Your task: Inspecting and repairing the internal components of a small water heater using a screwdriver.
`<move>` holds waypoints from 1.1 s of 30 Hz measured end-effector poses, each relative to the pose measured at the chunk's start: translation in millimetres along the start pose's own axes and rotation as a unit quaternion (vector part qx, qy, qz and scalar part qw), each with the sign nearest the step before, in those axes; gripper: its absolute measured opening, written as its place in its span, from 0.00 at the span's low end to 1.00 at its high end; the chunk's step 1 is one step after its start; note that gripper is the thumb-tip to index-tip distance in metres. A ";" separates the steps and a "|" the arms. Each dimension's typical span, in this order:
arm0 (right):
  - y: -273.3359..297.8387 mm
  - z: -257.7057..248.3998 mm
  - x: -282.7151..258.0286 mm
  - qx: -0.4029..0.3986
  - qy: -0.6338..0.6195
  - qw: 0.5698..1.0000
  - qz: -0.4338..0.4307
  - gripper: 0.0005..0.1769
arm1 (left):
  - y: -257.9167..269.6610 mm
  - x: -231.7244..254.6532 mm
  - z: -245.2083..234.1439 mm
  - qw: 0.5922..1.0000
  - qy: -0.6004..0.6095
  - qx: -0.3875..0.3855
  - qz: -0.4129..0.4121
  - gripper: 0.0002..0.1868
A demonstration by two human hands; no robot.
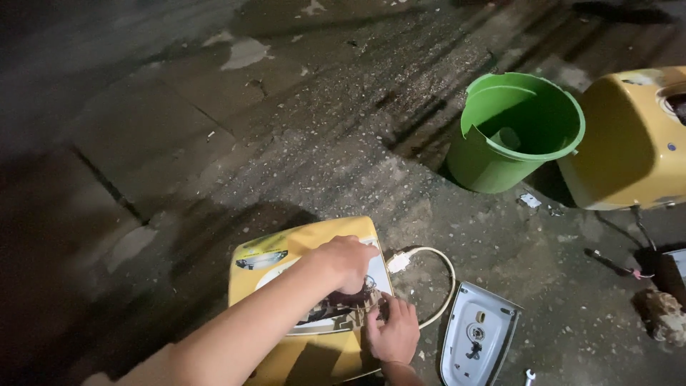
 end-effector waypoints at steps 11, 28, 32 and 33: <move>-1.5 -3.3 -4.1 0.004 0.005 1.000 0.016 0.18 | 5.1 -11.3 -10.8 0.982 0.129 -0.032 -0.131 0.28; 0.3 -0.6 0.1 0.021 -0.004 1.000 -0.003 0.19 | -32.4 -27.7 42.8 0.975 -0.055 0.193 0.091 0.10; 0.1 -2.0 -0.4 0.011 0.004 1.000 0.010 0.18 | -46.2 -34.5 55.9 0.946 -0.166 0.225 0.165 0.17; 0.5 -3.4 -0.6 0.011 -0.001 1.000 0.003 0.18 | -46.1 -34.1 58.0 0.924 -0.187 0.277 0.183 0.15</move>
Point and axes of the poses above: each hand's wrist, its own y-axis away from the middle knuckle, its own z-axis out of the palm, x = y × z, the point moved 3 cm from there along -y, towards the middle knuckle, and after that the axes turned 8 degrees about x, right-handed, at the moved point
